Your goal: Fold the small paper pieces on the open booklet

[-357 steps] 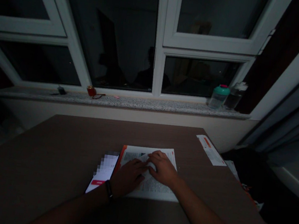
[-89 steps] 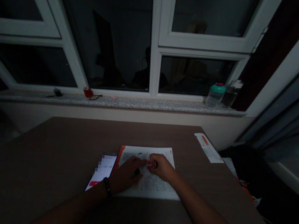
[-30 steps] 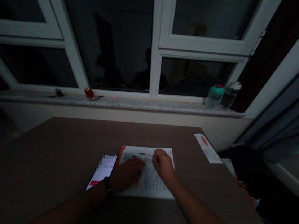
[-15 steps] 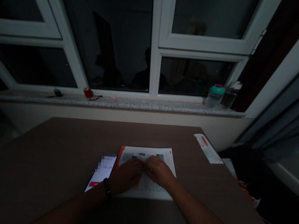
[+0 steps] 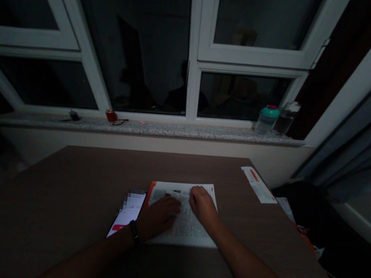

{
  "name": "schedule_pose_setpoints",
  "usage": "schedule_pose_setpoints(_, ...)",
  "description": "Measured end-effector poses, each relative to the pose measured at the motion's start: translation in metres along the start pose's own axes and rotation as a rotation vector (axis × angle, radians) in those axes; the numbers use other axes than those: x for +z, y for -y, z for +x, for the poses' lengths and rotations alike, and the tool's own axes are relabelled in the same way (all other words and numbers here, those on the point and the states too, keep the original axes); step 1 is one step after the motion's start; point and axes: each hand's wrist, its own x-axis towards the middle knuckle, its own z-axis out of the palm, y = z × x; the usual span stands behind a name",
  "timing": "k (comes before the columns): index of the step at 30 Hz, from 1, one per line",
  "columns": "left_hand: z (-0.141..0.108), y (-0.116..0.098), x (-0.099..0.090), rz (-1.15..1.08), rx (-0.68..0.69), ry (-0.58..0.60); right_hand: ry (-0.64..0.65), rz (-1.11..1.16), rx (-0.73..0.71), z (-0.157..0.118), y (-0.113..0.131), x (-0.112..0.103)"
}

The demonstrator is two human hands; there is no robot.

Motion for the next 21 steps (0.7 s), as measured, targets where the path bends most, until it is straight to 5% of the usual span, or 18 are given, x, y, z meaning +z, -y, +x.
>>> schedule_pose_setpoints(6, -0.003, 0.0044, 0.0087, -0.026, -0.008, -0.004, -0.008, 0.185, 0.15, -0.0006, -0.0016, -0.0027)
schedule_pose_setpoints(21, -0.0008, 0.0011, 0.0056, -0.038, -0.043, 0.013, 0.224, 0.288, 0.055, -0.0008, -0.0011, -0.0052)
